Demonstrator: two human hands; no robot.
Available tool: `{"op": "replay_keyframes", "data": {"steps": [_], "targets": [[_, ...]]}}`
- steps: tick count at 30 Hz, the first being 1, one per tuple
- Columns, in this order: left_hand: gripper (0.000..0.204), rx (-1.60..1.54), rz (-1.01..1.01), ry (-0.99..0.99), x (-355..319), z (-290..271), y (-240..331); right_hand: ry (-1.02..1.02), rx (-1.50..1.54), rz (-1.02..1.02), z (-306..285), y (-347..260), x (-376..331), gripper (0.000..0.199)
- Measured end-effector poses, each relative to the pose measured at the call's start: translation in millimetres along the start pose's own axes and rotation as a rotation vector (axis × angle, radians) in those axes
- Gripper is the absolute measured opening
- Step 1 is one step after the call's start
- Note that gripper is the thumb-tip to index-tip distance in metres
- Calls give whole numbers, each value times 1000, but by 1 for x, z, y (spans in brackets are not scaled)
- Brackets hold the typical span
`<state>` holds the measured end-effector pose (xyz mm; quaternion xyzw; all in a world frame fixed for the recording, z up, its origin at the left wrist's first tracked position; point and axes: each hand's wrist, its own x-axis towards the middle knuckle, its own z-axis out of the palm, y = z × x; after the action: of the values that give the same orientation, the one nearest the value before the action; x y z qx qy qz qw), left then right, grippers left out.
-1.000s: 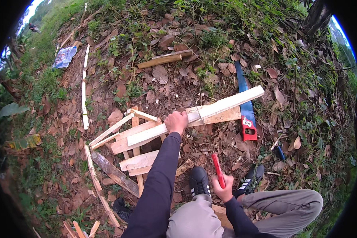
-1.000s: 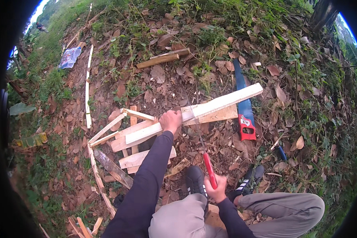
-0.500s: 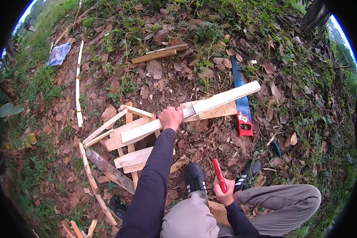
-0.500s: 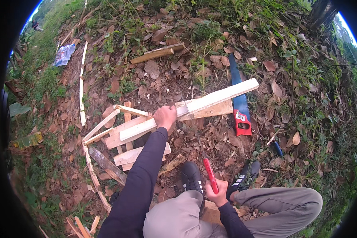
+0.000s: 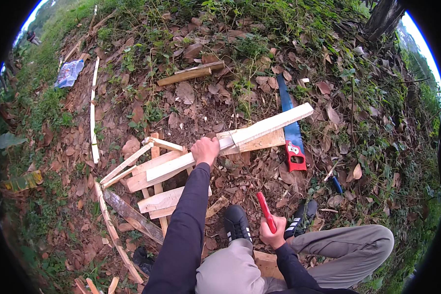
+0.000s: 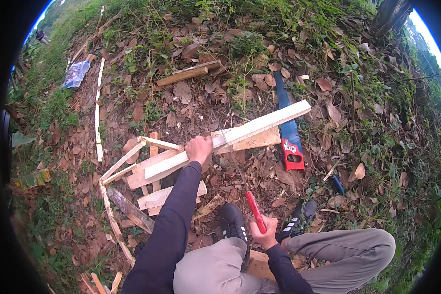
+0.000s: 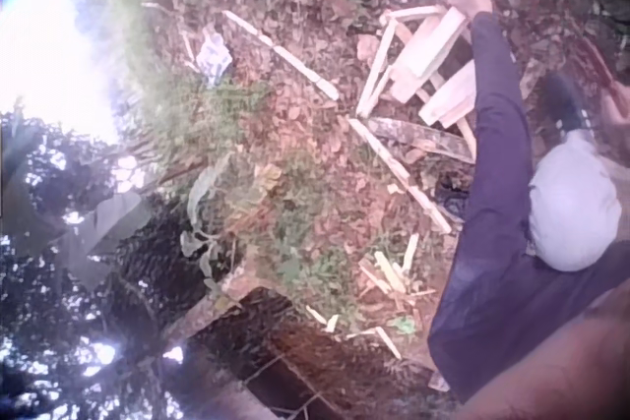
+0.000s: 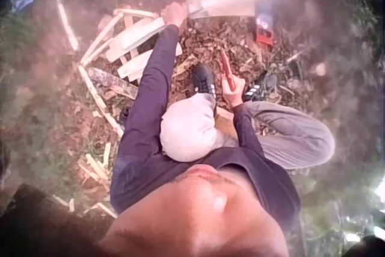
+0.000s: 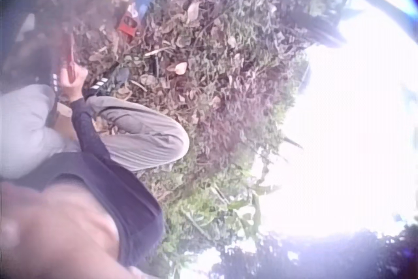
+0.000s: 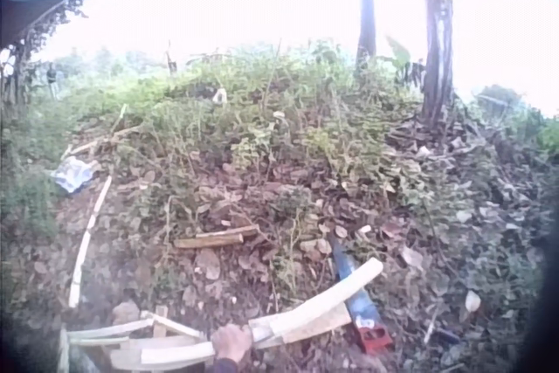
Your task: The person uses a hand saw to cut wooden planks into smaller pieces while sitting on the ground. They repeatedly position planks, saw them, and stack the cut pieces nearby.
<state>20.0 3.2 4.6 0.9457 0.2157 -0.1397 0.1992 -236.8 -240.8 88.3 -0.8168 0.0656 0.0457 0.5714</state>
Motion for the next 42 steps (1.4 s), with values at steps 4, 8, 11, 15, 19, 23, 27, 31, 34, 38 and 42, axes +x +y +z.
{"op": "replay_keyframes", "data": {"steps": [4,8,11,15,19,23,27,31,34,38,42], "targets": [[50,21,-9,13,11,1,-5,60,-48,-193,33,-18,27,21],[52,28,-39,-8,12,-2,-8,20,-53,-50,25,-17,25,11],[54,10,-27,-12,15,-7,-4,-29,-45,-11,5,-25,38,12],[62,-75,334,197,-6,-2,-15,-17,-29,-23,-4,-29,44,11],[63,87,539,428,-25,16,-27,-11,-104,-178,5,-49,46,7],[54,-26,405,270,-22,12,-28,35,-34,-178,4,-55,37,20],[53,-12,449,205,-16,2,-20,33,-37,-168,8,-46,26,21],[49,-14,364,49,-4,-4,-17,62,-44,-104,20,-39,21,22],[47,6,358,1,10,-5,-20,39,-28,-34,20,-35,20,22],[44,-45,341,-24,10,-6,-19,50,68,62,19,-32,18,23],[44,-34,326,-20,8,-8,-15,17,39,-8,26,-40,23,28]]}}
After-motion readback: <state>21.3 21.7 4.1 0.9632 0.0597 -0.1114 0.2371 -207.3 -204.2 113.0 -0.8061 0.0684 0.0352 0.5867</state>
